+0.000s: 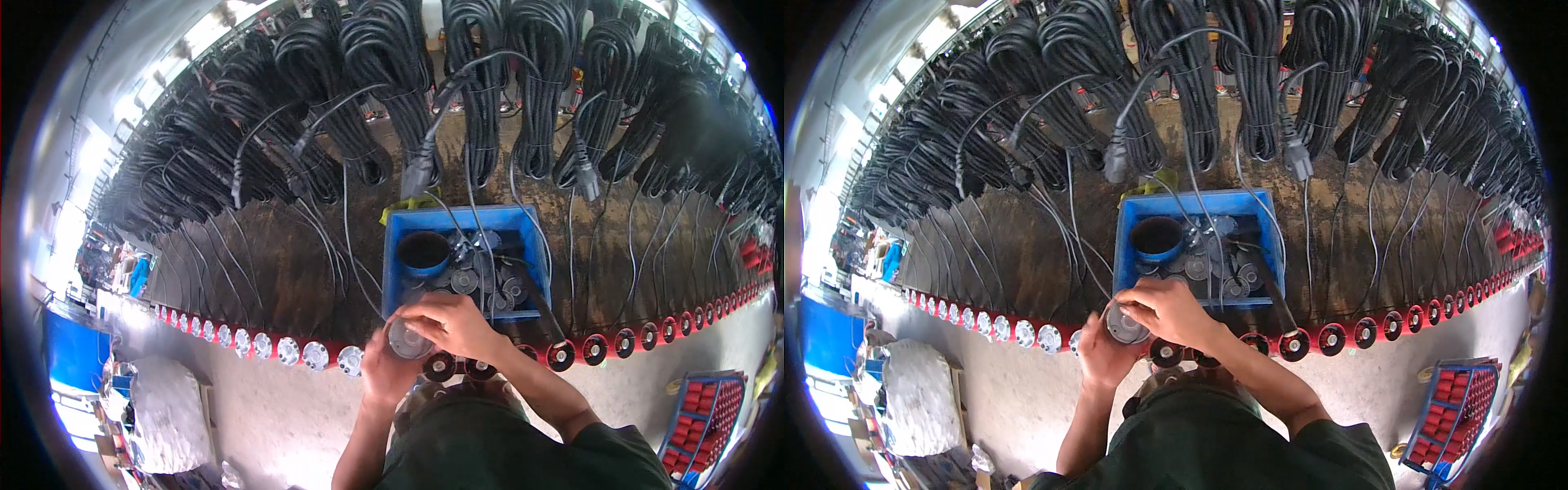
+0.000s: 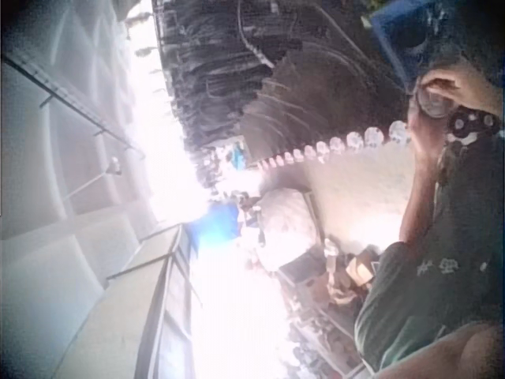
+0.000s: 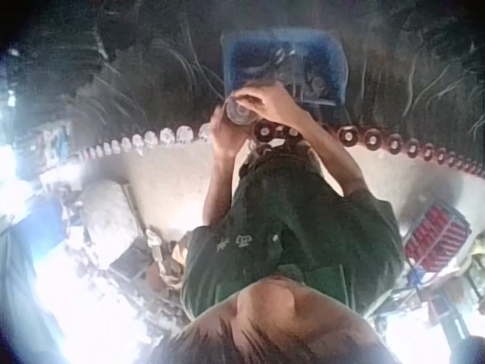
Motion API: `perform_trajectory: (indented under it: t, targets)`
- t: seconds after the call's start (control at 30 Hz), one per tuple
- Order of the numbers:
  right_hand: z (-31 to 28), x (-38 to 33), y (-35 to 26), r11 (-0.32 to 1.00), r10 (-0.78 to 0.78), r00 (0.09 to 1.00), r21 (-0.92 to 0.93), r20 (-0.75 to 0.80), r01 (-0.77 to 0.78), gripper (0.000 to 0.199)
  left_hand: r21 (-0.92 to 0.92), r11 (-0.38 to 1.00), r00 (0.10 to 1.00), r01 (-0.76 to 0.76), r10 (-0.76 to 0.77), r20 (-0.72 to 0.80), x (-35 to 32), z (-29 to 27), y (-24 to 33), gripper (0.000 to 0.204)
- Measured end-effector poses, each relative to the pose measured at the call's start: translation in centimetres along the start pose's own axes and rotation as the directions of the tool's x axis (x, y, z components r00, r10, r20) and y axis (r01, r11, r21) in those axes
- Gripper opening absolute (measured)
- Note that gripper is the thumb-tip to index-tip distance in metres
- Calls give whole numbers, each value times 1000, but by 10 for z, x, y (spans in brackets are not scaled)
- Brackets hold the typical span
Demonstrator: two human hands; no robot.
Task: The person assembles industrial components by taking circular metal caps from a blue bin, placing them onto the tops of red cylindrical units, and using a hammer and a pair of pliers to secure the components into place.
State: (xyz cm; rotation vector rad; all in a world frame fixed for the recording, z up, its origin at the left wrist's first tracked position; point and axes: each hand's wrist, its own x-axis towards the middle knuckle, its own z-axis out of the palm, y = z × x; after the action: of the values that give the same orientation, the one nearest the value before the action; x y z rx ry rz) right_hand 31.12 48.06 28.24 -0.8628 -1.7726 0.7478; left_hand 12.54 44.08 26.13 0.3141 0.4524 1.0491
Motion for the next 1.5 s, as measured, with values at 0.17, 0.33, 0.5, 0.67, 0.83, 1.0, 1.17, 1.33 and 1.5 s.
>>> perform_trajectory:
  t: [0.17,0.33,0.5,0.67,0.83,1.0,1.17,1.33,1.5]
  targets:
    - [20,5,-10,997,41,999,-57,-13,-42,19,206,979,993,-2,25,-112,-19,11,14,73]
    - [36,12,-12,986,32,999,-164,30,-26,16,124,985,987,-118,130,-98,-32,9,25,78]
    - [62,4,-10,985,123,987,-130,102,-110,30,101,971,961,-215,229,-157,-47,-10,32,78]
    - [101,-25,-9,954,301,953,-3,8,-301,26,-27,938,904,-345,325,-277,-53,-17,40,75]
    - [132,-38,14,841,497,866,214,59,-497,31,-64,847,829,-528,498,-254,-33,-55,25,54]
    - [123,-6,14,424,569,617,449,544,-786,34,-141,803,804,-579,532,-268,-45,-65,39,81]
    - [85,58,155,882,436,900,-187,-25,-432,28,-180,765,785,-619,589,-193,-86,-29,61,100]
    - [73,100,274,603,570,813,-732,119,-316,33,-139,729,742,-670,658,-125,-114,-9,68,102]
    - [84,97,296,503,631,755,-835,179,-222,35,91,661,663,-745,748,0,-132,-9,68,107]
